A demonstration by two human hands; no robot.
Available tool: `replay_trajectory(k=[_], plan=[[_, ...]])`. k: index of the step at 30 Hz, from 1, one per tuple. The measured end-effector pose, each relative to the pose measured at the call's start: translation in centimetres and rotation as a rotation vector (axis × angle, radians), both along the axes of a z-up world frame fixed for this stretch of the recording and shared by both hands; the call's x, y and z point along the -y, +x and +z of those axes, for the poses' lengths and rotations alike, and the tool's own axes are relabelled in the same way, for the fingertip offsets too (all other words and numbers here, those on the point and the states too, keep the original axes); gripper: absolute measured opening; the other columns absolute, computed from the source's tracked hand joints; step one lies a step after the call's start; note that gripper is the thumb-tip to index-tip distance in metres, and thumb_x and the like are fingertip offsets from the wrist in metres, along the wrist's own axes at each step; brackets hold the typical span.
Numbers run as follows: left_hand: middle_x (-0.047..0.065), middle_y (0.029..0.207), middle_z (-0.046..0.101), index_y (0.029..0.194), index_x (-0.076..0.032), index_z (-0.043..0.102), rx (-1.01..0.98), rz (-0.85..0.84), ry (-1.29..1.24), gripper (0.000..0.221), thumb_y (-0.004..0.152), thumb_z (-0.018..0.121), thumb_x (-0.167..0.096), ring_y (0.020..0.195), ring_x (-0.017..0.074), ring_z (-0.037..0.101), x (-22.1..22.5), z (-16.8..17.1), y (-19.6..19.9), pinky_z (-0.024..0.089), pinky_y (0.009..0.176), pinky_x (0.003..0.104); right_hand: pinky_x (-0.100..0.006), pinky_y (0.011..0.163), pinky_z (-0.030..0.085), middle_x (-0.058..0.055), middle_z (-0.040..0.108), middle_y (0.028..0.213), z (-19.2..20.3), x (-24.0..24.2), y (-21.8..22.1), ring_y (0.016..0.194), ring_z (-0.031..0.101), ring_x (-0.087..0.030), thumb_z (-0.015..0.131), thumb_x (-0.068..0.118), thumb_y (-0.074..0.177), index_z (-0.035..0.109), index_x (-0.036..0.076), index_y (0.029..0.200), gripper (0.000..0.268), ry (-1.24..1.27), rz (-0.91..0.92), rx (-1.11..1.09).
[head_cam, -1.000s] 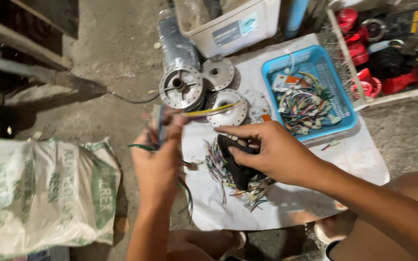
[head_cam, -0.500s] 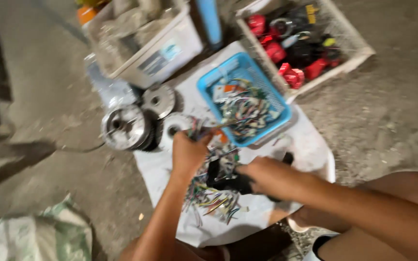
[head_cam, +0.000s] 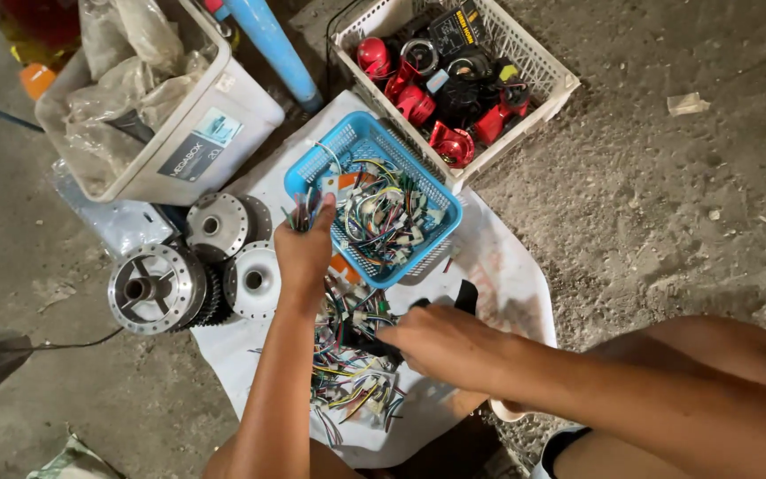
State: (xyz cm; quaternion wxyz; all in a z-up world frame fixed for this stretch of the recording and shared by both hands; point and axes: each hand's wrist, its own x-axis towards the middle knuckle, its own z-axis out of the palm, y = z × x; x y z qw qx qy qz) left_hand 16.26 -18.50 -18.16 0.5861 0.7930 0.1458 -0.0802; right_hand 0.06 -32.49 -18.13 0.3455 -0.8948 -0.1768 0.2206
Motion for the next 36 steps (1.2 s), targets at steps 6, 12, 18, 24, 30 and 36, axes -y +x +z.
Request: replay_trajectory(k=[6,12,18,24,30,36], plan=[[-0.002,0.065,0.044,0.099,-0.014,0.066,-0.207,0.089,-0.534,0.02,0.098,0.068,-0.034,0.042,0.0103,0.032,-1.9,2.1,0.2,0.029,0.042,0.025,-0.051,0.086,0.056,-0.02,0.078,0.09,5.3,1.6,3.4,0.098,0.072,-0.043,0.07,0.017,0.089,0.077,0.011,0.11,0.023,0.2,-0.15,0.023],[-0.009,0.062,0.023,0.09,-0.012,0.059,-0.13,-0.016,-0.821,0.035,0.103,0.058,-0.045,0.043,0.0069,0.024,-5.8,8.0,-3.4,0.024,0.041,0.023,-0.037,0.088,0.06,-0.01,0.081,0.084,12.5,1.0,5.7,0.088,0.072,-0.018,0.077,0.019,0.087,0.08,0.011,0.098,0.015,0.478,-0.298,-0.104],[-0.008,0.063,0.022,0.094,-0.012,0.058,0.073,0.077,-0.868,0.034,0.103,0.057,-0.045,0.043,0.0065,0.024,-11.4,10.9,-8.2,0.023,0.041,0.022,-0.036,0.082,0.061,-0.007,0.07,0.072,13.5,-7.3,5.8,0.079,0.067,-0.017,0.082,0.03,0.083,0.079,0.017,0.111,0.032,0.474,-0.202,-0.065],[-0.008,0.065,0.018,0.093,-0.014,0.055,0.228,0.199,-0.904,0.034,0.105,0.053,-0.046,0.045,0.0058,0.019,-17.9,13.8,-12.7,0.026,0.042,0.022,-0.041,0.081,0.059,-0.009,0.083,0.082,12.9,-13.2,4.9,0.088,0.079,-0.03,0.081,0.03,0.08,0.085,0.02,0.1,0.023,0.348,0.028,-0.106],[-0.012,0.061,0.028,0.086,-0.02,0.059,0.358,0.456,-0.843,0.032,0.099,0.059,-0.049,0.041,0.0005,0.025,-23.8,15.6,-15.2,0.025,0.039,0.016,-0.04,0.086,0.059,-0.011,0.087,0.089,14.0,-16.1,4.5,0.09,0.08,-0.023,0.082,0.02,0.076,0.087,0.016,0.101,0.025,0.285,0.173,-0.23],[-0.008,0.053,0.027,0.086,-0.014,0.063,0.494,0.698,-0.443,0.038,0.1,0.06,-0.049,0.039,0.006,0.023,-29.7,14.5,-16.7,0.022,0.037,0.023,-0.039,0.086,0.06,-0.01,0.088,0.086,14.5,-16.1,5.6,0.084,0.073,-0.017,0.082,0.015,0.08,0.088,0.014,0.101,0.023,0.38,0.061,-0.226]])
